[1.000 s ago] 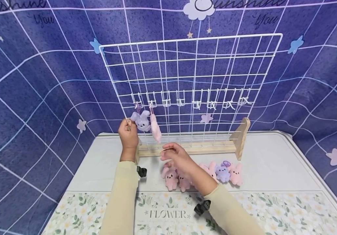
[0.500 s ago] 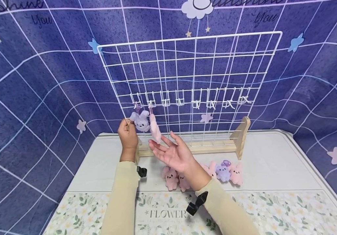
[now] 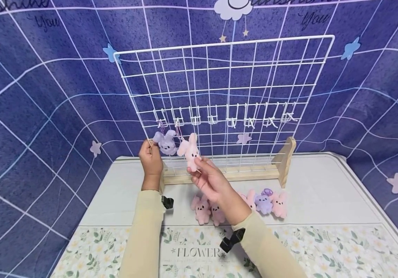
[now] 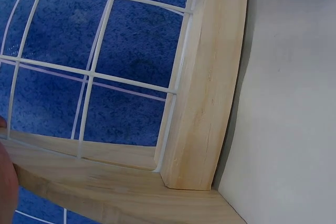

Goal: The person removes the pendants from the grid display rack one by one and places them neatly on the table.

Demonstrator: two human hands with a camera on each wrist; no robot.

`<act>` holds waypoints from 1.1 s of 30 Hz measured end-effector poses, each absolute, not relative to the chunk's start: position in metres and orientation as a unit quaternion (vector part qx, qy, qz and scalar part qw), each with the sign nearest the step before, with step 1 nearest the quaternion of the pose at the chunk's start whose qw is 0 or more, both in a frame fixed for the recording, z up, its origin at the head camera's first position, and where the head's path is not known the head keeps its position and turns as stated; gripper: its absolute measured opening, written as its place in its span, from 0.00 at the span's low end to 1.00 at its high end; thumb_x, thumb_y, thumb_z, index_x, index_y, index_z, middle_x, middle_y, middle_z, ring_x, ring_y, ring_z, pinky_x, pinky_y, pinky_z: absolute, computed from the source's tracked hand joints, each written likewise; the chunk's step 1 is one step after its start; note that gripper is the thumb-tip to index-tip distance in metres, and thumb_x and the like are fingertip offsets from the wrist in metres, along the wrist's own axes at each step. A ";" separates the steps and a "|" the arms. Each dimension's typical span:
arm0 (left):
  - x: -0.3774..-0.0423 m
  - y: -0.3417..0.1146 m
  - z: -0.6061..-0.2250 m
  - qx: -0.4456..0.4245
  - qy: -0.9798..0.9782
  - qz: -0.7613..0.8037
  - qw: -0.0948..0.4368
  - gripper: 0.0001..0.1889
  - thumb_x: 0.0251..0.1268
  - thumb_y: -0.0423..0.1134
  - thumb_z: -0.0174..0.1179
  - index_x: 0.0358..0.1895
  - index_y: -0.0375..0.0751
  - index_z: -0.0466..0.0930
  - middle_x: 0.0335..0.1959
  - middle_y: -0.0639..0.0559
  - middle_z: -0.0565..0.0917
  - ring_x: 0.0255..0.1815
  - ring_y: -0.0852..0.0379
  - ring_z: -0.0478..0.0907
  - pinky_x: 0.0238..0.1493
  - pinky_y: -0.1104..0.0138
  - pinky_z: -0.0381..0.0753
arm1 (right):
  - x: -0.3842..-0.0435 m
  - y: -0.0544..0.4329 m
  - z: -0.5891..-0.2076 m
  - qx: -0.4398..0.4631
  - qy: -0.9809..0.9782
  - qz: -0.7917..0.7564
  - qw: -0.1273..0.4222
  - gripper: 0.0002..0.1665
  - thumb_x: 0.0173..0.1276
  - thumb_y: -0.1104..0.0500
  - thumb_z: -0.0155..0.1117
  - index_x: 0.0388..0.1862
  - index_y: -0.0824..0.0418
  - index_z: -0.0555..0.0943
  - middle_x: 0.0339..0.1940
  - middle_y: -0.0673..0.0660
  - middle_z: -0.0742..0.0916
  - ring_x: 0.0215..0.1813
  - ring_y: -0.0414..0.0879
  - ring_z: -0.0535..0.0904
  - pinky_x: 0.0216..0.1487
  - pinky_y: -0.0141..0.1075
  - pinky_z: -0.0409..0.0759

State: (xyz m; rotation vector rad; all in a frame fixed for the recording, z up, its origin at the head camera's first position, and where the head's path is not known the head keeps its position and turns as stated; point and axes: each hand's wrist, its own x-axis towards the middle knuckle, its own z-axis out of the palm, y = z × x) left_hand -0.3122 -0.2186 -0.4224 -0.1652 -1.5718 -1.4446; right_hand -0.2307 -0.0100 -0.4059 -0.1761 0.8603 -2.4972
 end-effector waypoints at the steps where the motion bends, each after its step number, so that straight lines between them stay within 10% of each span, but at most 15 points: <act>1: -0.310 -0.217 -0.420 -0.068 -0.644 -0.592 0.479 0.09 0.67 0.23 0.46 0.27 0.23 0.65 0.24 0.66 0.66 0.27 0.71 0.62 0.31 0.77 0.60 | -0.229 -0.009 -0.405 -0.072 0.331 -0.910 0.239 0.09 0.85 0.59 0.51 0.58 0.48 0.73 0.45 0.49 0.85 0.39 0.39 0.85 0.35 0.25 0.78; 6: -0.310 -0.218 -0.421 -0.065 -0.644 -0.592 0.480 0.09 0.68 0.23 0.46 0.26 0.24 0.65 0.23 0.66 0.65 0.26 0.71 0.61 0.30 0.77 0.57 | -0.222 -0.006 -0.399 -0.117 0.381 -0.891 0.217 0.22 0.83 0.64 0.50 0.70 0.46 0.69 0.48 0.48 0.85 0.43 0.39 0.87 0.35 0.27 0.80; 27: -0.324 -0.230 -0.438 -0.065 -0.653 -0.596 0.462 0.10 0.69 0.25 0.50 0.26 0.28 0.69 0.23 0.61 0.68 0.26 0.67 0.65 0.30 0.74 0.62 | -0.207 0.003 -0.392 -0.197 0.427 -0.865 0.176 0.14 0.73 0.72 0.55 0.44 0.52 0.75 0.41 0.49 0.84 0.38 0.43 0.89 0.38 0.33 0.88; 33: -0.327 -0.231 -0.438 -0.056 -0.652 -0.592 0.471 0.09 0.67 0.25 0.50 0.26 0.28 0.69 0.22 0.63 0.67 0.25 0.69 0.63 0.28 0.76 0.59 | -0.205 0.003 -0.390 -0.190 0.458 -0.850 0.176 0.31 0.69 0.73 0.55 0.66 0.51 0.67 0.50 0.52 0.83 0.39 0.48 0.91 0.35 0.37 0.89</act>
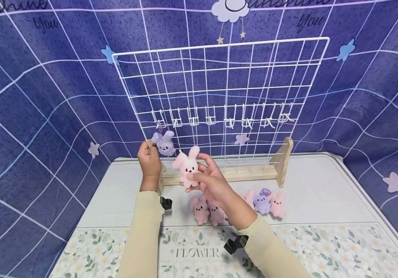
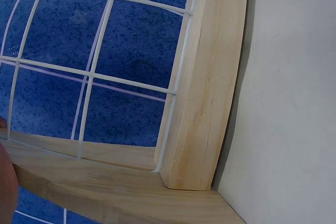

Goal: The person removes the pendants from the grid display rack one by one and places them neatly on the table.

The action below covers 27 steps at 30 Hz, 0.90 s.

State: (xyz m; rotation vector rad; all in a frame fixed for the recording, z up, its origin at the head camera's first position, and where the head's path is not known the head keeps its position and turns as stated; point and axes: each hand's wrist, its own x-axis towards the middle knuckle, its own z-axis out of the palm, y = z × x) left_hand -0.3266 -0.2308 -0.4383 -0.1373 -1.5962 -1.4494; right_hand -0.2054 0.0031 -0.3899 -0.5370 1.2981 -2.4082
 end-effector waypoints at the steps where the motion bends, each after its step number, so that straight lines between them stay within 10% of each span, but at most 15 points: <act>1: -0.327 -0.231 -0.438 -0.053 -0.652 -0.590 0.474 0.10 0.67 0.25 0.50 0.26 0.28 0.69 0.22 0.64 0.67 0.25 0.69 0.63 0.28 0.76 0.59 | -0.205 0.003 -0.390 -0.193 0.464 -0.846 0.178 0.36 0.68 0.74 0.55 0.72 0.51 0.64 0.51 0.53 0.82 0.39 0.49 0.92 0.35 0.38 0.89; 9: -0.326 -0.230 -0.438 -0.051 -0.652 -0.590 0.473 0.10 0.68 0.25 0.49 0.26 0.29 0.67 0.22 0.64 0.66 0.25 0.69 0.62 0.29 0.75 0.59 | -0.202 0.004 -0.390 -0.224 0.481 -0.821 0.211 0.55 0.67 0.74 0.51 0.88 0.40 0.50 0.58 0.58 0.80 0.36 0.50 0.92 0.31 0.40 0.90; 27: -0.301 -0.214 -0.412 -0.069 -0.641 -0.605 0.468 0.11 0.68 0.22 0.46 0.25 0.30 0.65 0.22 0.63 0.65 0.25 0.72 0.61 0.28 0.77 0.57 | -0.200 0.002 -0.397 -0.244 0.534 -0.775 0.234 0.22 0.74 0.69 0.52 0.64 0.60 0.65 0.55 0.60 0.79 0.35 0.52 0.92 0.26 0.40 0.89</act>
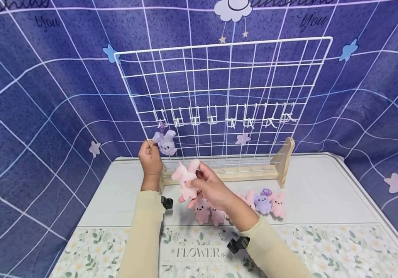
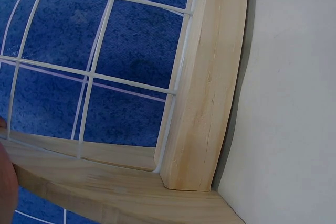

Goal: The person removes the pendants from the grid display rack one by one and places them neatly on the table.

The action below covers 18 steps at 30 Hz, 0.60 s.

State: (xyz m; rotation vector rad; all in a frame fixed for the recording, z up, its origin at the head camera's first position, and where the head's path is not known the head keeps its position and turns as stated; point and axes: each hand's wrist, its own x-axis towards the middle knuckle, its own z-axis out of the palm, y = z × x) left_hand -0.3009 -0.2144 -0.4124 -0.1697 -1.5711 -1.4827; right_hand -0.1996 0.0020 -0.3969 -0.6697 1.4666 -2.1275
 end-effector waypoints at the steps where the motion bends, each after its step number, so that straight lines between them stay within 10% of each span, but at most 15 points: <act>1: -0.301 -0.215 -0.413 -0.069 -0.641 -0.604 0.469 0.10 0.67 0.22 0.46 0.25 0.29 0.65 0.22 0.63 0.65 0.25 0.72 0.61 0.28 0.77 0.57 | -0.200 0.002 -0.397 -0.244 0.542 -0.770 0.234 0.19 0.75 0.68 0.53 0.62 0.61 0.66 0.55 0.60 0.79 0.36 0.52 0.92 0.27 0.40 0.89; 18: -0.306 -0.215 -0.417 -0.068 -0.638 -0.601 0.477 0.09 0.65 0.21 0.46 0.26 0.23 0.63 0.22 0.65 0.64 0.24 0.73 0.59 0.27 0.77 0.55 | -0.212 0.000 -0.422 -0.246 0.739 -0.604 0.168 0.09 0.68 0.66 0.68 0.43 0.67 0.77 0.35 0.52 0.81 0.34 0.40 0.79 0.38 0.32 0.81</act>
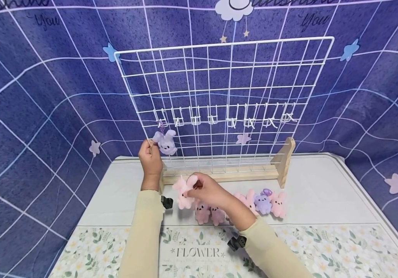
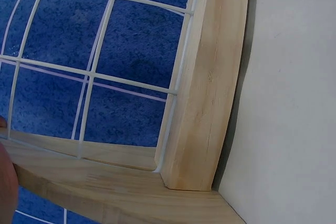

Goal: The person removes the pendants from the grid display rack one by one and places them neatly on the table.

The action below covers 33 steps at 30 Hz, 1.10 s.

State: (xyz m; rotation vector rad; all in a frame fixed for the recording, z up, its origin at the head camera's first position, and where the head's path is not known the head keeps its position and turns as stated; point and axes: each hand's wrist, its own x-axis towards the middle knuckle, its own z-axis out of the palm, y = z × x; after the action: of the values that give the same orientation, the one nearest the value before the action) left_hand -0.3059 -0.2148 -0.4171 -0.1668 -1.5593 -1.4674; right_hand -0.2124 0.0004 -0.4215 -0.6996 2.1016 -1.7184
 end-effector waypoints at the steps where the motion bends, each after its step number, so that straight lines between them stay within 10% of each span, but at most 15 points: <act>1: -0.305 -0.215 -0.417 -0.071 -0.638 -0.600 0.477 0.09 0.65 0.21 0.45 0.26 0.22 0.64 0.22 0.65 0.64 0.24 0.73 0.59 0.27 0.77 0.55 | -0.213 0.000 -0.422 -0.251 0.748 -0.593 0.163 0.09 0.67 0.66 0.68 0.43 0.66 0.78 0.37 0.53 0.81 0.35 0.40 0.78 0.38 0.31 0.79; 9: -0.302 -0.216 -0.414 -0.079 -0.641 -0.598 0.475 0.08 0.64 0.19 0.47 0.26 0.20 0.64 0.22 0.63 0.65 0.24 0.73 0.59 0.27 0.77 0.55 | -0.216 0.001 -0.431 -0.277 0.783 -0.530 0.171 0.12 0.64 0.68 0.71 0.44 0.61 0.80 0.54 0.61 0.84 0.24 0.38 0.76 0.27 0.31 0.76; 33: -0.302 -0.216 -0.413 -0.081 -0.636 -0.609 0.467 0.10 0.59 0.17 0.47 0.24 0.27 0.58 0.22 0.62 0.64 0.23 0.75 0.59 0.25 0.79 0.54 | -0.217 -0.011 -0.454 -0.280 0.868 -0.377 0.161 0.06 0.72 0.65 0.68 0.45 0.56 0.84 0.39 0.51 0.86 0.41 0.44 0.78 0.50 0.40 0.76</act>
State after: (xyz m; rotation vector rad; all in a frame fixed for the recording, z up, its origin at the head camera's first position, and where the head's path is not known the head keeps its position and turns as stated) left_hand -0.3015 -0.2160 -0.4126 -0.1987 -1.5604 -1.4956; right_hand -0.2171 -0.0113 -0.4541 -0.7987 2.4792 -1.0753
